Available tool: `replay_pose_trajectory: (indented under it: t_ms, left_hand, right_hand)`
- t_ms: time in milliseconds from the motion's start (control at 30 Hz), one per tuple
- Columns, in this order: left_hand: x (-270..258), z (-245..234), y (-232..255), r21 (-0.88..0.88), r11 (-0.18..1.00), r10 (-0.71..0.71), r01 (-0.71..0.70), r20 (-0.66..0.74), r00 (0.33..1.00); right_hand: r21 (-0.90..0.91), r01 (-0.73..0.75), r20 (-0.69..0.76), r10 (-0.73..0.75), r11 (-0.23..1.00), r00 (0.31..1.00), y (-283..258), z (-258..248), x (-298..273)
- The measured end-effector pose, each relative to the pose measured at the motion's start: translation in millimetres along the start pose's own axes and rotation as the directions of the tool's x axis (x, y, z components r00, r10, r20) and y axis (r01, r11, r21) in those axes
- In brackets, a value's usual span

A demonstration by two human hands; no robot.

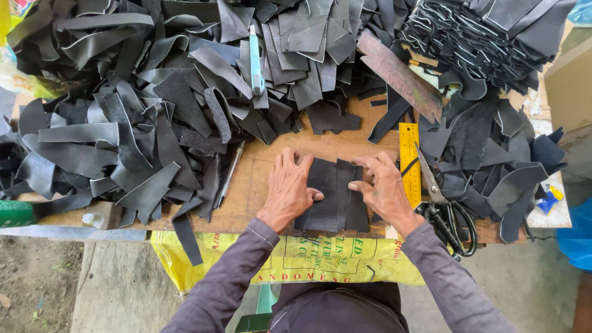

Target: The person marks a piece of leather using a pen and a ruler, cuts strips of leather using a utility knife and scissors, and then stacks the leather pieces together.

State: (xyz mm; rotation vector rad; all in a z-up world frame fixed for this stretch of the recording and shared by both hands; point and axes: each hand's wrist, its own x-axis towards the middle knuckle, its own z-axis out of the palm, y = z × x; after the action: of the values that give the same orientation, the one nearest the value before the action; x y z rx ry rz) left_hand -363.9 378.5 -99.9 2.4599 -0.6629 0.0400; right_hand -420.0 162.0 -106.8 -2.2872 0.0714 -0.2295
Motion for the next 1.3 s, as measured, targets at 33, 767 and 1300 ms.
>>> replay_pose_trajectory:
  t_ms: [33,767,1300]
  left_hand:
    - [-1,0,0,-0.008,1.000,-0.002,0.002,0.004,1.000]
    - [-22,27,21,0.031,0.877,0.474,-0.479,0.104,0.874]
    - [-25,44,10,-0.083,0.869,0.494,-0.487,0.104,0.863]
  right_hand:
    - [-0.002,0.010,0.002,-0.010,1.000,1.000,1,0,2]
    - [-0.046,0.121,-0.022,-0.122,0.992,0.992,22,7,8]
    - [0.034,-0.016,0.005,0.015,0.999,1.000,22,10,13]
